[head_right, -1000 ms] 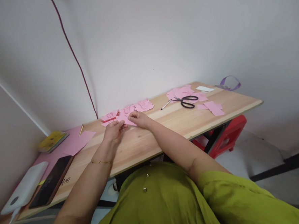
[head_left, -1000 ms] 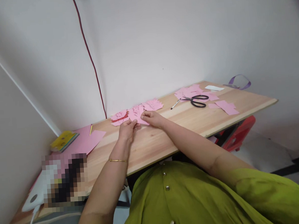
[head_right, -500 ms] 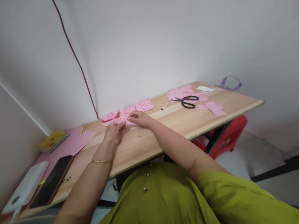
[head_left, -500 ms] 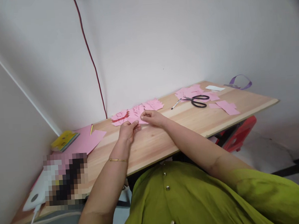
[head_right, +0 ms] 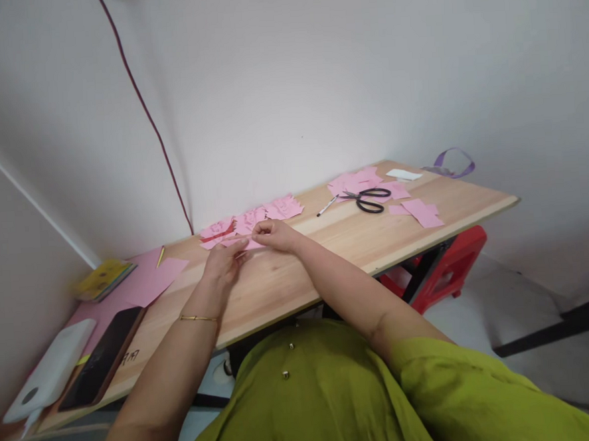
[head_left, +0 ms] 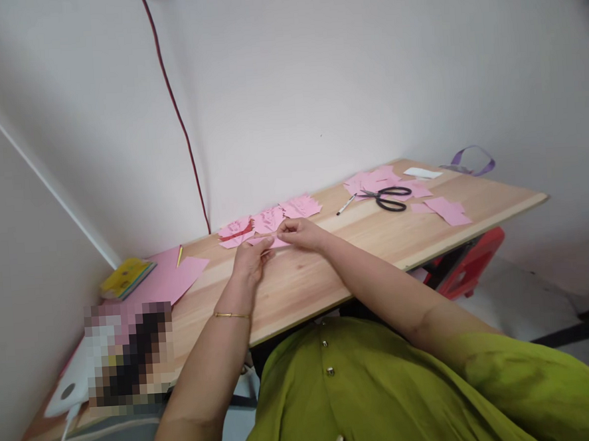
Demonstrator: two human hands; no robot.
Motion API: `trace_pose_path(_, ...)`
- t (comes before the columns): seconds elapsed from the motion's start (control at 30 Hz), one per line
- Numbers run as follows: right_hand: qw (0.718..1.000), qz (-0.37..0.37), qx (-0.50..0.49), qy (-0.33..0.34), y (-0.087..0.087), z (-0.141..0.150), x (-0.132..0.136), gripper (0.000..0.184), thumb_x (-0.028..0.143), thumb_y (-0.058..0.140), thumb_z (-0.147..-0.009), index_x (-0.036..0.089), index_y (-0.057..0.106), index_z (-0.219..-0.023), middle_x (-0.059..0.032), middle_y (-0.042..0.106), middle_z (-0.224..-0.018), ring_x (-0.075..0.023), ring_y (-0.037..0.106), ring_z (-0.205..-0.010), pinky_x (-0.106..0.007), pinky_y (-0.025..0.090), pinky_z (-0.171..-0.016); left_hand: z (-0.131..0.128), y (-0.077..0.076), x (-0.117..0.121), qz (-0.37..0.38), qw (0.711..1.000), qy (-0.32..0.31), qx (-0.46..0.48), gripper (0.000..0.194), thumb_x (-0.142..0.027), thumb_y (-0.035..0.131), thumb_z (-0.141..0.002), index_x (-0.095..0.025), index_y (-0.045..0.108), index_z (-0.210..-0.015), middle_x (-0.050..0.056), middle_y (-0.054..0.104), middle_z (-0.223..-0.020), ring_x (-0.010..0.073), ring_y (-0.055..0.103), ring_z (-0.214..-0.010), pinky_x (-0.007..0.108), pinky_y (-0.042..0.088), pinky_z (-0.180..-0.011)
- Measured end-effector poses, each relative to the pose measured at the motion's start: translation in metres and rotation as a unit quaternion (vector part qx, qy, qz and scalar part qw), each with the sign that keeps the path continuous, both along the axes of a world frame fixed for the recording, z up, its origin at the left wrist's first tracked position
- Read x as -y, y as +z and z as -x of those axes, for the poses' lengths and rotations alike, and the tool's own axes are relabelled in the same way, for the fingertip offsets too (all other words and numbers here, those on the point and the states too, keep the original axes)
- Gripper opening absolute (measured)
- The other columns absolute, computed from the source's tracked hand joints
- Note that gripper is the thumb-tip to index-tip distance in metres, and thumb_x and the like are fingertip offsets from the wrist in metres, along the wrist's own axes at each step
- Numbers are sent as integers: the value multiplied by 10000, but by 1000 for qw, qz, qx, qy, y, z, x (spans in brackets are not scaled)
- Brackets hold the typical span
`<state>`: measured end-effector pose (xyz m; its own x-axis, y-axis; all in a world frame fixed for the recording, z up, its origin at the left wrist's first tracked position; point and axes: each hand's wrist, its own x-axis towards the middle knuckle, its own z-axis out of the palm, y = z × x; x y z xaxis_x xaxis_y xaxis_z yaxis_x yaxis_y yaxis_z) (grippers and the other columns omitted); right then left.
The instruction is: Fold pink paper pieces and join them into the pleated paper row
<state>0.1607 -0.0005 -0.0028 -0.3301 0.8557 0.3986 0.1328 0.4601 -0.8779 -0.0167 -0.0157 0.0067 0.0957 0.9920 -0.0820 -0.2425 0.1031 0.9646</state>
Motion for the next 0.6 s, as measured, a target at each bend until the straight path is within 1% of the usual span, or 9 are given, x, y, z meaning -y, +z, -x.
trace_pose_path(0.13, 1000, 1, 4, 2, 2, 1, 2, 191, 342, 632, -717, 153, 620, -740, 2, 581, -738, -124, 493, -714, -267, 389, -705, 1, -1, -1, 2, 1000, 5, -14, 277, -226, 835, -538, -167, 659, -743, -5, 618, -732, 121, 590, -674, 224, 494, -575)
trace_pose_path(0.3, 1000, 19, 9, -3, 5, 3, 4, 205, 345, 627, -714, 146, 636, -764, -1, 584, -742, -120, 488, -702, -261, 386, -689, 0, -2, -2, -22, 1000, 4, -22, 205, -229, 795, -585, -167, 636, -699, -11, 591, -732, 124, 573, -693, 225, 477, -583)
trace_pose_path(0.47, 1000, 11, 9, 2, 7, 5, 7, 168, 315, 616, -705, 149, 614, -730, 13, 553, -704, -103, 451, -647, -249, 362, -640, -2, -5, -2, -58, 997, 5, -45, 176, -205, 780, -584, -168, 617, -640, -2, 568, -681, 122, 552, -645, 229, 452, -566)
trace_pose_path(0.6, 1000, 0, 18, 5, 7, 6, 8, 136, 289, 590, -710, 153, 590, -702, 19, 538, -683, -99, 439, -636, -242, 356, -628, -4, -6, -1, -60, 996, -3, -59, 158, -189, 764, -590, -177, 612, -632, -1, 569, -653, 120, 540, -612, 236, 440, -572)
